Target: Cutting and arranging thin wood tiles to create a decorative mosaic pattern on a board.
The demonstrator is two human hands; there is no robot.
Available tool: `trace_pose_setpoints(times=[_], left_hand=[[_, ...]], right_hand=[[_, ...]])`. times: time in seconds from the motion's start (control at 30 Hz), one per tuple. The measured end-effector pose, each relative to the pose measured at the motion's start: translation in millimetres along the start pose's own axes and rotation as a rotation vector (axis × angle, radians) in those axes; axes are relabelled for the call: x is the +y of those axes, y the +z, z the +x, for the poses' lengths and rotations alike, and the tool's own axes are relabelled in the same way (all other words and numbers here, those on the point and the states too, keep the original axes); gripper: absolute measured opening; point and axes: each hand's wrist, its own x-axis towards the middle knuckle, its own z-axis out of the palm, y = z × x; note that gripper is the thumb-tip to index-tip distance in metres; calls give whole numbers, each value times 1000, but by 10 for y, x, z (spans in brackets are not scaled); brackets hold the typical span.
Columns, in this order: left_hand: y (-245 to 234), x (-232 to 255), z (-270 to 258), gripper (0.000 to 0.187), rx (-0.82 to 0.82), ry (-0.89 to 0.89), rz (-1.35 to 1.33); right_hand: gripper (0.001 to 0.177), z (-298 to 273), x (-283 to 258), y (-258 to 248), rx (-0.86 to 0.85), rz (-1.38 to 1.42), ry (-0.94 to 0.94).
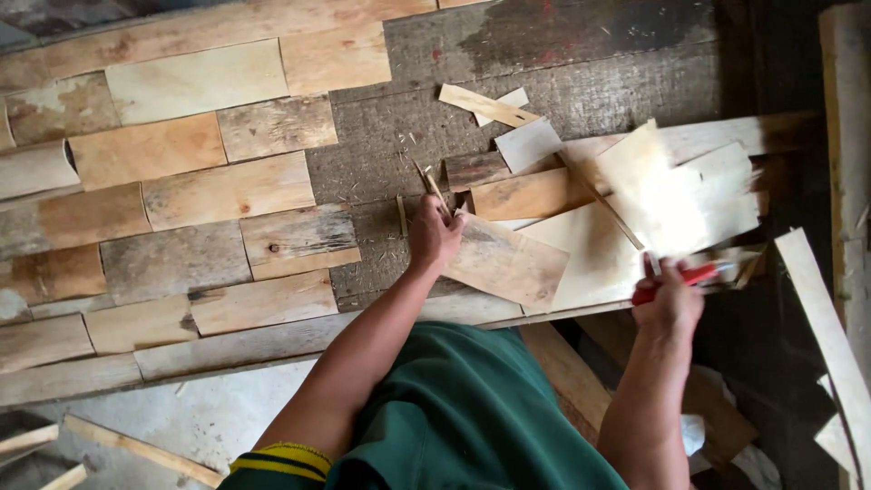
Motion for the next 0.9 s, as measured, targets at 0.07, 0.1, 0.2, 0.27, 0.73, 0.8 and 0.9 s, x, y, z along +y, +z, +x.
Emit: trace_pose_setpoints(times=[0.07, 0.1, 0.2, 0.27, 0.73, 0.8, 0.9], left_hand=[[70, -182, -9, 42, 24, 63, 107], [104, -284, -16, 38, 52, 119, 209], [251, -591, -10, 24, 79, 414, 226], [256, -506, -72, 22, 76, 412, 208], [632, -45, 263, 25, -54, -4, -332], [525, 36, 194, 23, -52, 74, -277], [349, 56, 243, 19, 64, 226, -321]], right_hand=[[17, -163, 178, -91, 35, -15, 45], [17, -245, 275, -136, 64, -36, 94], [14, -152, 731, -468, 82, -29, 103], [12, -188, 831, -505, 106, -10, 120], [13, -89, 774, 30, 243, -87, 142], [14, 40, 809, -18, 259, -42, 123], [15, 442, 876, -273, 242, -6, 81]])
